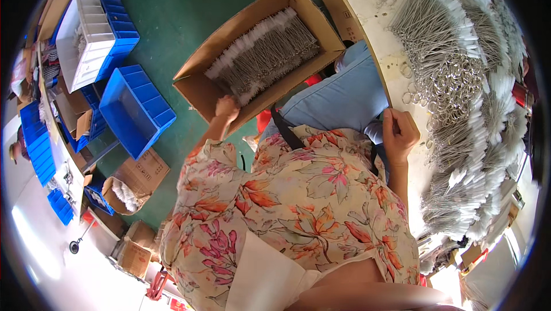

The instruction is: Assembling white bottle brushes onto metal rings and placing the finished sets into a cardboard box.

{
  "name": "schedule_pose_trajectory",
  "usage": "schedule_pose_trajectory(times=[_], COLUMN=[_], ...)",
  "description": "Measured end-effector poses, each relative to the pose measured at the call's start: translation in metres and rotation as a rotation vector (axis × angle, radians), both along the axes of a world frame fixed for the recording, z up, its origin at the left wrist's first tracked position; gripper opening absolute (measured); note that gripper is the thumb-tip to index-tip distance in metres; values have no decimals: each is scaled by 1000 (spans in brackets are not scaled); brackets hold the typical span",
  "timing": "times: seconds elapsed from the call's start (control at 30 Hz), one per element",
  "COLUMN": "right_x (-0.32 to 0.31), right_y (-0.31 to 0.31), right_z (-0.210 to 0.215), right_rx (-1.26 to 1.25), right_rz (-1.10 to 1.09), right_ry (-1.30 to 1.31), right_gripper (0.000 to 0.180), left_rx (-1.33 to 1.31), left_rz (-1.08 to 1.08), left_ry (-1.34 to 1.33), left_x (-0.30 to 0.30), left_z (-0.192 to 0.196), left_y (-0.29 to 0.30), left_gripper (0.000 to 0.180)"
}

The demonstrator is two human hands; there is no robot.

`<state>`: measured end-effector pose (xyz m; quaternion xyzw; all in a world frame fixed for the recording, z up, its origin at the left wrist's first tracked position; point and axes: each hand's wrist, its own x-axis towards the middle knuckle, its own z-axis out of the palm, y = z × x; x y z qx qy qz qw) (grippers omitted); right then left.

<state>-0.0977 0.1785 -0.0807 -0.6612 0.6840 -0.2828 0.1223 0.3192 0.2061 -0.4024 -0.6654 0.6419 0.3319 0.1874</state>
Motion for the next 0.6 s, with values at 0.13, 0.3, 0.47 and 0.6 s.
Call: schedule_pose_trajectory(times=[0.13, 0.3, 0.47, 0.6], right_x=[-6, -28, -70, -127], right_y=[-2, 9, 13, 36], right_z=[4, 24, 67, 116], right_rx=[-53, 31, -214, -406], right_rz=[27, 37, 48, -19], right_ry=[-40, -333, -271, -38], right_gripper=[3, 4, 8, 10], left_rx=[-84, -803, -1220, -1054], left_rz=[449, 618, 39, -422], left_ry=[400, 626, 1045, 1090], left_x=[-42, -85, -199, -368], left_z=[5, 139, 363, 458], left_y=[-3, -131, -281, -347], left_gripper=[31, 19, 18, 19])
